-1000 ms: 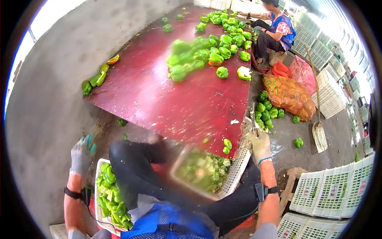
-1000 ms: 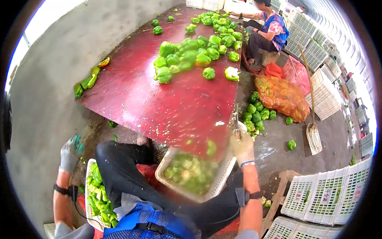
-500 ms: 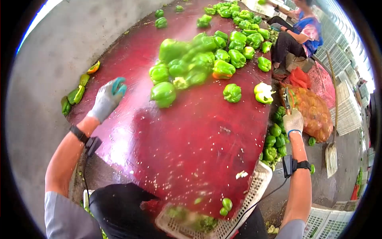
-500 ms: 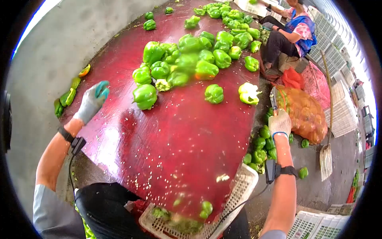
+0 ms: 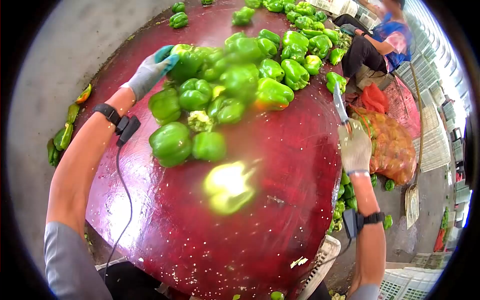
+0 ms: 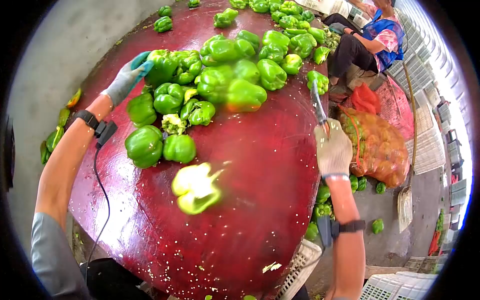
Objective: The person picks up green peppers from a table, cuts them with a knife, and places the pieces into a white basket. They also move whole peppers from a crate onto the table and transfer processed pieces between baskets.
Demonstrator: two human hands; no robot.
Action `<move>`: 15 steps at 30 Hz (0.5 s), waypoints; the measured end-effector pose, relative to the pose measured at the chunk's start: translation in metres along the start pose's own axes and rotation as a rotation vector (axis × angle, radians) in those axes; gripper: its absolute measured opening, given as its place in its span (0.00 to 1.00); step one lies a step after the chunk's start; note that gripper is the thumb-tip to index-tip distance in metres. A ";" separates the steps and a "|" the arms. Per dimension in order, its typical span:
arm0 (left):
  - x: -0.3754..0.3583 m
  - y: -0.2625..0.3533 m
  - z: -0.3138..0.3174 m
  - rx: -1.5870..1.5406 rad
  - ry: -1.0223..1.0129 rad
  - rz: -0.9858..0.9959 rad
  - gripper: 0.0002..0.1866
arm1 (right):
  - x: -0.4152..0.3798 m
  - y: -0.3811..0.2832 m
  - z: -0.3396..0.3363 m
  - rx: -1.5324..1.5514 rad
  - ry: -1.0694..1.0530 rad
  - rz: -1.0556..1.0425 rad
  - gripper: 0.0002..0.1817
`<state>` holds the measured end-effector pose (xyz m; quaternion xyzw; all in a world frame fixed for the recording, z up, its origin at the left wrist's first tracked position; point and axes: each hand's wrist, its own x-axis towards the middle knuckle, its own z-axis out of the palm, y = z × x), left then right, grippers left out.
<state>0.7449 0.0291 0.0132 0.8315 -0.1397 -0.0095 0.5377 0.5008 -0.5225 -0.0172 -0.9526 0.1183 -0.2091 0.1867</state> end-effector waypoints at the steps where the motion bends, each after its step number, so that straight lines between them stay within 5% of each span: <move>1: 0.005 0.000 0.006 0.059 -0.067 -0.055 0.32 | 0.016 0.003 0.012 -0.005 -0.001 -0.002 0.16; 7: 0.025 -0.011 0.015 -0.061 -0.069 -0.066 0.33 | 0.095 -0.022 0.061 -0.160 -0.011 -0.063 0.13; 9: 0.025 -0.027 0.031 -0.473 -0.034 0.002 0.29 | 0.111 -0.024 0.085 -0.219 -0.037 -0.135 0.10; 15: 0.017 -0.036 0.041 -0.581 -0.109 0.035 0.27 | 0.094 -0.051 0.106 -0.206 -0.001 -0.130 0.09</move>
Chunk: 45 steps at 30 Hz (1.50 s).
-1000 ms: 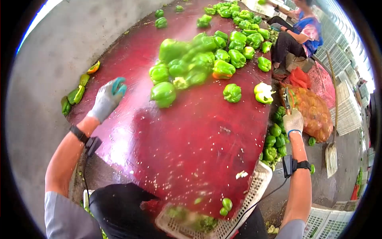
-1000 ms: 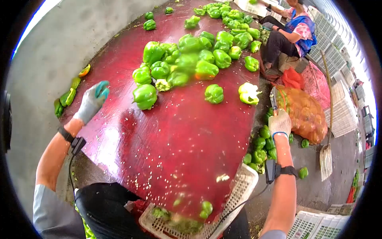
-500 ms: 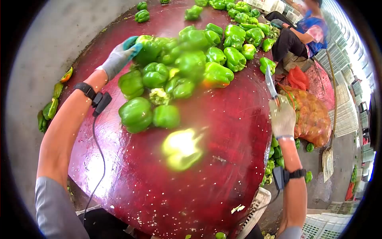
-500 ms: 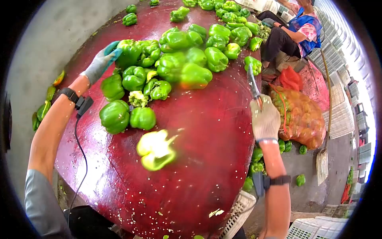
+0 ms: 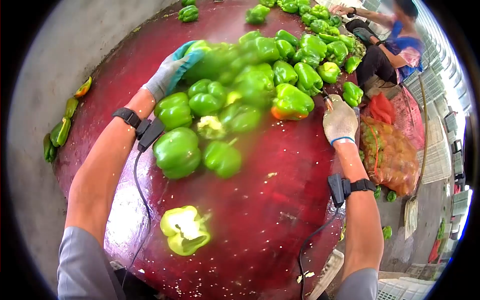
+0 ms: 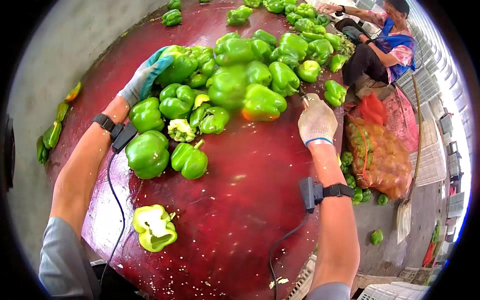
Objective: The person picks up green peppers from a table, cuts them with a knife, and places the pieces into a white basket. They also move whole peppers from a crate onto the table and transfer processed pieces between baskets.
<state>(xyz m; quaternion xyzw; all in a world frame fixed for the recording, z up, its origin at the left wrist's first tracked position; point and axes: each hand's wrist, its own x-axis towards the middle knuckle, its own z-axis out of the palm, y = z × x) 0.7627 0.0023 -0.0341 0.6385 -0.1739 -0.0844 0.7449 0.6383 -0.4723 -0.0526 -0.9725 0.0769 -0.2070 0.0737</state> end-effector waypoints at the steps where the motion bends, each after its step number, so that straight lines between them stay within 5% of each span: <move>1: 0.000 0.000 0.000 0.059 -0.007 0.017 0.28 | -0.002 -0.002 -0.001 0.013 0.001 -0.013 0.11; 13: -0.083 0.019 0.053 0.254 -0.082 0.022 0.46 | -0.075 0.003 -0.013 0.091 0.179 -0.371 0.11; 16: -0.113 0.031 0.082 0.349 -0.146 0.008 0.43 | -0.104 -0.022 -0.042 0.039 0.011 -0.342 0.12; 26: -0.209 0.051 0.140 0.689 -0.098 -0.044 0.46 | -0.190 -0.028 -0.094 -0.058 -0.059 -0.348 0.13; 28: -0.221 0.051 0.140 0.747 -0.104 -0.008 0.47 | -0.208 -0.033 -0.107 0.024 -0.059 -0.297 0.23; 33: -0.239 0.061 0.140 0.528 -0.175 -0.170 0.45 | -0.241 -0.018 -0.095 0.099 0.027 -0.284 0.20; 36: -0.227 0.074 0.130 0.567 -0.259 -0.342 0.43 | -0.241 -0.018 -0.090 0.263 0.079 -0.064 0.16; 38: -0.232 0.071 0.122 0.457 -0.289 -0.324 0.41 | -0.229 -0.015 -0.104 0.352 -0.082 0.180 0.19; 45: -0.329 0.139 0.133 0.609 0.220 -0.189 0.28 | -0.239 0.019 -0.130 1.359 -0.254 0.732 0.12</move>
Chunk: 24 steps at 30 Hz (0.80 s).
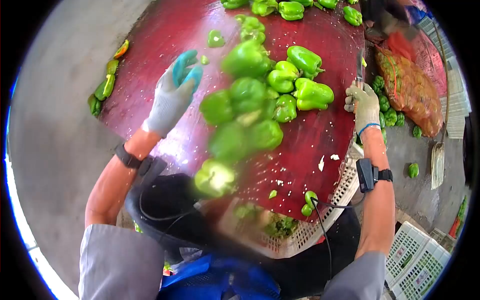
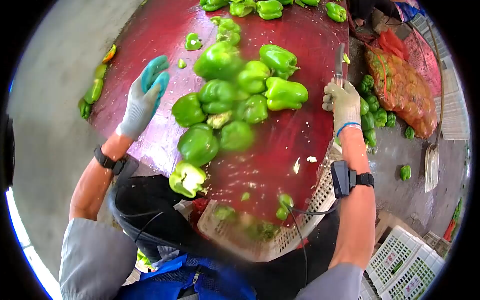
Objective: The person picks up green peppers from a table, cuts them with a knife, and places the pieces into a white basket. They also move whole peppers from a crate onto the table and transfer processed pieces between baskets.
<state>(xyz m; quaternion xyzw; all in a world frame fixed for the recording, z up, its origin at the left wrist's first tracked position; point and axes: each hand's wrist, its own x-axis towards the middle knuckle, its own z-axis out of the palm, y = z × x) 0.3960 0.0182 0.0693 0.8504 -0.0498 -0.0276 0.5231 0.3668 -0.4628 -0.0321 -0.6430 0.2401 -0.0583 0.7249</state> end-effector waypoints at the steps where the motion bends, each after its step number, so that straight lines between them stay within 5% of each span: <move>1: -0.019 0.010 -0.008 0.061 0.028 0.034 0.28 | -0.005 0.000 -0.005 0.008 -0.009 -0.008 0.12; 7: -0.139 -0.003 -0.032 0.365 -0.193 -0.201 0.33 | -0.093 -0.012 0.004 -0.169 0.111 -0.103 0.08; 9: -0.179 -0.020 -0.016 0.467 -0.210 -0.190 0.36 | -0.144 -0.020 0.020 -0.198 0.082 -0.105 0.10; 10: -0.199 -0.071 -0.010 0.537 -0.217 0.040 0.37 | -0.168 -0.022 0.029 -0.253 0.035 -0.108 0.11; 11: -0.213 -0.075 0.004 0.326 -0.196 -0.085 0.37 | -0.187 -0.004 0.035 -0.456 0.061 -0.283 0.13; 13: -0.231 -0.075 0.030 0.448 -0.117 -0.028 0.36 | -0.256 -0.012 0.066 -0.584 -0.040 -0.245 0.12; 16: -0.251 -0.041 0.061 0.151 0.099 -0.074 0.26 | -0.321 0.026 0.109 -0.471 -0.104 -0.306 0.10; 19: -0.269 -0.036 0.080 0.157 0.156 -0.005 0.25 | -0.344 0.052 0.136 -0.467 -0.230 -0.305 0.22; 24: -0.291 -0.054 0.101 0.023 0.192 -0.051 0.24 | -0.357 0.079 0.143 -0.517 -0.073 -0.437 0.21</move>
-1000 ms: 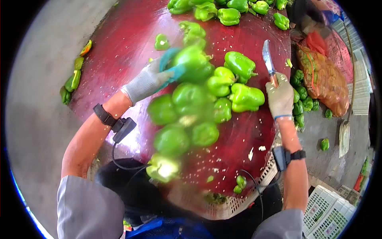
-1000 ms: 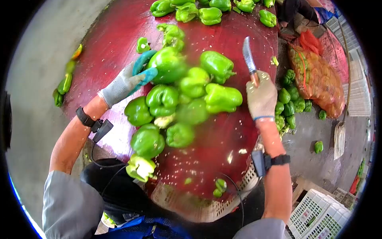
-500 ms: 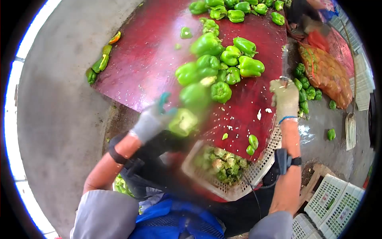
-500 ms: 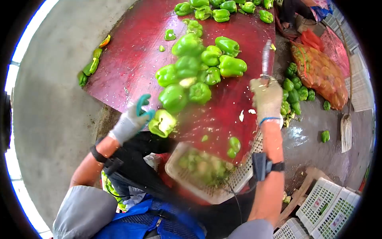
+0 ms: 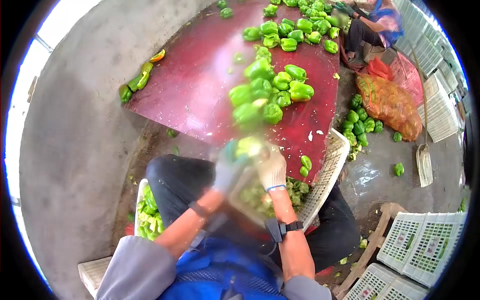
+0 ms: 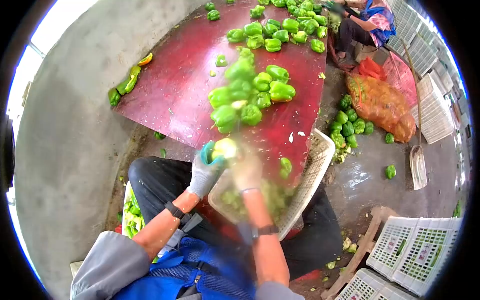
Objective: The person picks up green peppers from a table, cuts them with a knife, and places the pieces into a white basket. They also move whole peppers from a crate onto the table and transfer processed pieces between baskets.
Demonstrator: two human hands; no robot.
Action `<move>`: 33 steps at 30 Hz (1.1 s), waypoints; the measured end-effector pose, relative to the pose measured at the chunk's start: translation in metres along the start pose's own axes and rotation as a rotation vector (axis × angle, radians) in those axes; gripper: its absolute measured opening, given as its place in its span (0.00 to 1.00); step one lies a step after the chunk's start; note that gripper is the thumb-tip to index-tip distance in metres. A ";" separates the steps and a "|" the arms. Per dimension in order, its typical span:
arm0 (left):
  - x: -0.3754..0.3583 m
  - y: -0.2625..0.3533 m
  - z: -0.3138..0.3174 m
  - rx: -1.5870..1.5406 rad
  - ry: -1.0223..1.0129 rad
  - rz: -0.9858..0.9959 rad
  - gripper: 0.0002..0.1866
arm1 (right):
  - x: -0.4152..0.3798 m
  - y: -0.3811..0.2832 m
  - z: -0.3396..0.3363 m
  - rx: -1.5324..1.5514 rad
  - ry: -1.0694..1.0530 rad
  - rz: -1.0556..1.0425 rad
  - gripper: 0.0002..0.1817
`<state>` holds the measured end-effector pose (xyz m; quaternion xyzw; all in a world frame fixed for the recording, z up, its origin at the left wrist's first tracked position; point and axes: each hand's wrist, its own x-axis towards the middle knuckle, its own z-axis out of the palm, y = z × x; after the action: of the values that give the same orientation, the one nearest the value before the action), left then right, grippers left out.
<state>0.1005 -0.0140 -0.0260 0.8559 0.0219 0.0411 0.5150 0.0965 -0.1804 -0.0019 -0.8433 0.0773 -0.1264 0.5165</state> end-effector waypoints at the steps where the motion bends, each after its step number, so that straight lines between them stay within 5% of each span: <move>1: -0.004 0.003 0.004 -0.295 0.003 -0.123 0.25 | -0.004 0.001 0.000 -0.006 0.003 -0.006 0.21; 2: -0.008 0.007 0.008 -0.590 0.004 -0.247 0.25 | -0.009 0.002 0.000 -0.035 -0.018 0.055 0.20; 6: -0.028 0.042 0.010 -0.646 -0.062 -0.150 0.27 | -0.024 0.028 0.008 -0.063 0.061 0.080 0.16; 11: -0.035 0.015 0.035 -0.740 -0.050 -0.151 0.27 | -0.023 0.018 -0.004 -0.080 0.003 0.189 0.16; 13: -0.031 0.007 0.043 -0.758 -0.061 -0.296 0.27 | -0.026 0.012 -0.009 -0.073 -0.038 0.310 0.15; 19: -0.016 0.018 0.032 -0.737 -0.185 -0.314 0.23 | -0.027 0.068 0.005 -0.092 -0.087 0.094 0.14; 22: -0.021 0.039 0.029 -0.695 -0.253 -0.342 0.23 | -0.030 0.009 -0.030 -0.115 -0.085 0.176 0.12; 26: -0.035 0.053 0.029 -0.687 -0.200 -0.269 0.23 | -0.041 -0.008 -0.039 -0.103 0.056 0.104 0.12; 33: -0.056 0.081 0.018 -0.582 -0.204 -0.185 0.24 | -0.051 -0.012 -0.055 -0.085 0.002 0.051 0.11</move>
<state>0.0459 -0.0719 0.0347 0.6667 0.0352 -0.0872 0.7394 0.0316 -0.2086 0.0259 -0.8621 0.1045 -0.1106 0.4834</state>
